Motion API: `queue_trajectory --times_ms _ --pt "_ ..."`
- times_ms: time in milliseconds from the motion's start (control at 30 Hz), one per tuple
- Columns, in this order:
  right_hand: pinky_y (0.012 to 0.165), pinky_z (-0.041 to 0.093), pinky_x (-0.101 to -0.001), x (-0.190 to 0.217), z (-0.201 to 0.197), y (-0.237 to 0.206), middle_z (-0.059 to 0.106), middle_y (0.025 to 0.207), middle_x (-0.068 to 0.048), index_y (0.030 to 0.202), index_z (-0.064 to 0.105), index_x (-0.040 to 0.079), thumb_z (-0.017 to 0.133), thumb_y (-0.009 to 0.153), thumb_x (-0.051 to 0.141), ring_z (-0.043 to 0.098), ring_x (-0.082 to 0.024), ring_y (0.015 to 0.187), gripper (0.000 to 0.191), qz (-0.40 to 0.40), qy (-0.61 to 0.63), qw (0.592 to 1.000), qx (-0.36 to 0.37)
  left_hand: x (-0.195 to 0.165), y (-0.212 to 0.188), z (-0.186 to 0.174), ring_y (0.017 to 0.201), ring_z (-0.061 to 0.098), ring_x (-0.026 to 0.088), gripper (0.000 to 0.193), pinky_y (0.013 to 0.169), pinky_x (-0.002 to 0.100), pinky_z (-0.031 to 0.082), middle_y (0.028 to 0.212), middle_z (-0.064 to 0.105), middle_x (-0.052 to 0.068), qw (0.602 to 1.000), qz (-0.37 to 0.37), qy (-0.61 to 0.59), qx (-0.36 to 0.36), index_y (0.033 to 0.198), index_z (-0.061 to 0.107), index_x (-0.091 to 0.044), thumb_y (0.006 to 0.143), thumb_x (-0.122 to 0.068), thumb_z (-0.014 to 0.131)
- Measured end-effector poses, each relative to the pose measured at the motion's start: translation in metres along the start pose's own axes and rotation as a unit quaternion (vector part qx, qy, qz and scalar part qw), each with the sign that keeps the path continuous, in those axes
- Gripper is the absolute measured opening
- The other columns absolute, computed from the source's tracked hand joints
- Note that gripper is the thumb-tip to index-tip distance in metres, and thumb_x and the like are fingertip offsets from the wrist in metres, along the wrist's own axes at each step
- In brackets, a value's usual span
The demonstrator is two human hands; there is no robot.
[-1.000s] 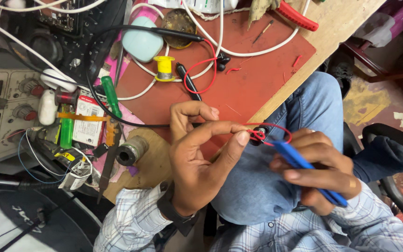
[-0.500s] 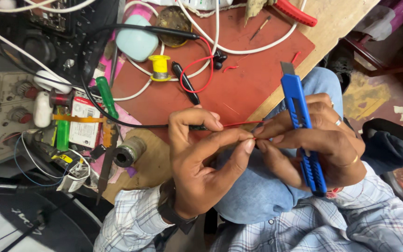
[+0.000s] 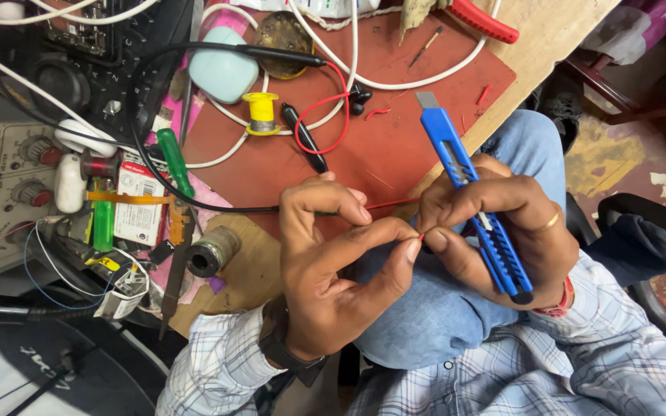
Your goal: The person uses a blue utility knife to carefully strip the red insulation from a thin wire attached to a small black electronic component. They repeatedly scrape and trim the wire end while holding the component steady, then place the component and knife on the workbench.
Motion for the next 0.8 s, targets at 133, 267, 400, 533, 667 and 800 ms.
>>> queue_trajectory --times_ms 133,267,400,533,667,800 --pt "0.084 0.056 -0.0328 0.002 0.000 0.001 0.066 0.103 -0.016 0.116 0.049 0.002 0.069 0.094 -0.005 0.067 -0.019 0.093 0.030 0.011 0.017 1.000 0.006 0.000 -0.002 -0.001 0.107 0.056 0.018 0.024 0.111 0.042 0.040 0.109 0.050 0.002 1.000 0.002 -0.003 0.001 0.107 0.079 -0.014 0.085 -0.019 0.087" --pt "0.084 0.057 -0.0316 0.003 0.000 0.004 0.067 0.104 -0.015 0.118 0.049 0.002 0.069 0.096 -0.005 0.068 -0.018 0.092 0.030 0.011 0.041 0.999 0.005 0.000 -0.001 -0.002 0.108 0.055 0.017 0.024 0.111 0.041 0.040 0.109 0.049 0.002 1.000 0.005 -0.007 0.004 0.107 0.079 -0.015 0.085 -0.019 0.087" --pt "0.085 0.061 -0.0349 0.003 -0.001 0.007 0.068 0.100 -0.016 0.115 0.051 0.001 0.071 0.092 -0.004 0.071 -0.020 0.095 0.032 0.006 0.046 0.999 -0.013 0.000 0.001 -0.003 0.110 0.053 0.018 0.024 0.111 0.041 0.040 0.109 0.049 0.002 1.000 0.000 -0.010 0.004 0.106 0.080 -0.015 0.084 -0.020 0.087" --pt "0.087 0.059 -0.0344 0.012 -0.003 0.012 0.065 0.104 -0.021 0.116 0.047 0.002 0.075 0.093 0.003 0.070 -0.023 0.102 0.036 -0.017 -0.050 0.998 -0.028 -0.001 0.001 -0.001 0.111 0.051 0.016 0.019 0.110 0.037 0.041 0.109 0.046 0.003 0.999 -0.024 -0.027 -0.008 0.102 0.079 -0.014 0.085 -0.019 0.087" --pt "0.084 0.044 -0.0433 0.028 -0.003 0.013 0.071 0.089 -0.015 0.113 0.048 0.004 0.079 0.090 0.027 0.062 -0.025 0.091 0.045 -0.147 -0.226 0.960 -0.077 0.001 0.002 0.004 0.110 0.050 0.016 0.017 0.101 0.030 0.044 0.110 0.046 0.004 0.996 -0.070 -0.053 -0.030 0.104 0.080 -0.013 0.088 -0.013 0.086" --pt "0.077 0.054 -0.0344 0.028 0.001 0.007 0.073 0.089 -0.008 0.110 0.056 0.006 0.064 0.098 0.051 0.063 -0.019 0.089 0.047 -0.214 -0.176 0.959 -0.056 0.003 0.003 0.006 0.110 0.050 0.016 0.018 0.101 0.029 0.045 0.110 0.047 0.004 0.995 -0.072 -0.059 -0.044 0.104 0.079 -0.011 0.088 -0.010 0.086"
Point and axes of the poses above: each hand's wrist, its own y-axis towards the middle knuckle, its own z-axis out of the palm, x = y × z, the point moved 3 cm from there along y, towards the middle knuckle
